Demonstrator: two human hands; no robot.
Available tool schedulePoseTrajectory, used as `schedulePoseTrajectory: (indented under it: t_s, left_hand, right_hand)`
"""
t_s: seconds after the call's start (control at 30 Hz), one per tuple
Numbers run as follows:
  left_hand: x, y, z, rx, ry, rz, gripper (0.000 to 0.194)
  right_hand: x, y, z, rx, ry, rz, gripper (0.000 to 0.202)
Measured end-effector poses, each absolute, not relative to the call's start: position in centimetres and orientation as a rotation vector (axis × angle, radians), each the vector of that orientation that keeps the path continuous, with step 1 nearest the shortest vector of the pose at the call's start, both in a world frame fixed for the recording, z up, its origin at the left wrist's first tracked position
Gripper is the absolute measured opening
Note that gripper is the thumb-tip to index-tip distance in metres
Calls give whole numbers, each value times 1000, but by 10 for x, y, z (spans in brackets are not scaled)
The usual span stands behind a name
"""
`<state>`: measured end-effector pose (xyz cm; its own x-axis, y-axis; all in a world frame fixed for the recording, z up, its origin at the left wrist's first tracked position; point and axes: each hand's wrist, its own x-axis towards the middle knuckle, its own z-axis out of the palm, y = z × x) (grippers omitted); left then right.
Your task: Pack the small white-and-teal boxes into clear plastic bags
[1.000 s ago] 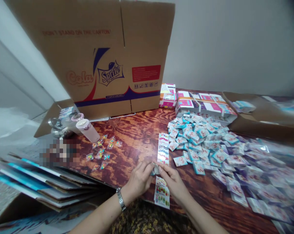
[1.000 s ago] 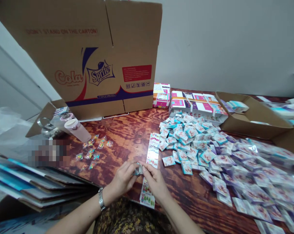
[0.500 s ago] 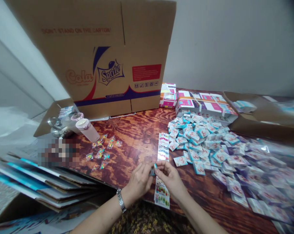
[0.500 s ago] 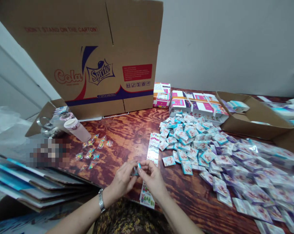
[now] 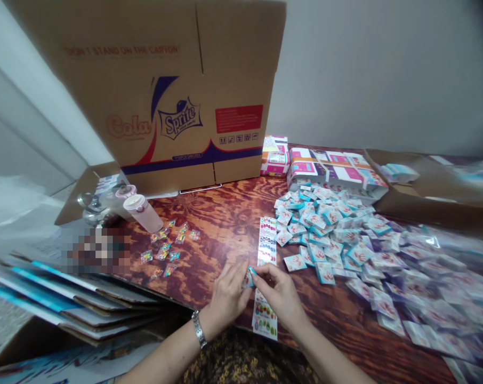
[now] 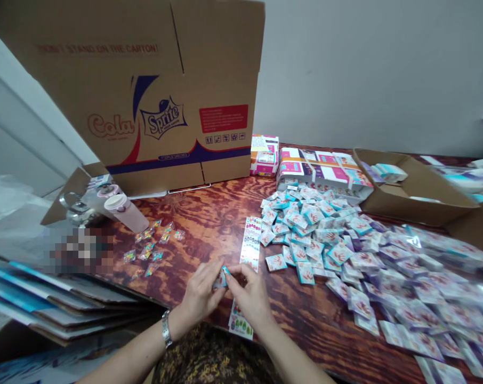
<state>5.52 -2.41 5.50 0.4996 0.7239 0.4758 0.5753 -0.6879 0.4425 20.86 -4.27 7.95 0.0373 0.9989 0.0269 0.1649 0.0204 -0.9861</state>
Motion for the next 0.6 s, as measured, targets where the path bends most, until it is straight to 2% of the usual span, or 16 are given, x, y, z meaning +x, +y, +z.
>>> schedulePoseTrajectory:
  t_s: [0.23,0.6]
  left_hand:
    - [54,-26,55,2562,1149,810,61]
    - [58,-31,59,2689,1294,615,59]
  right_hand:
    - [209,-44,76,-1333,-1290,1084,16]
    - [201,-57,81,-1421,-1453,745,20]
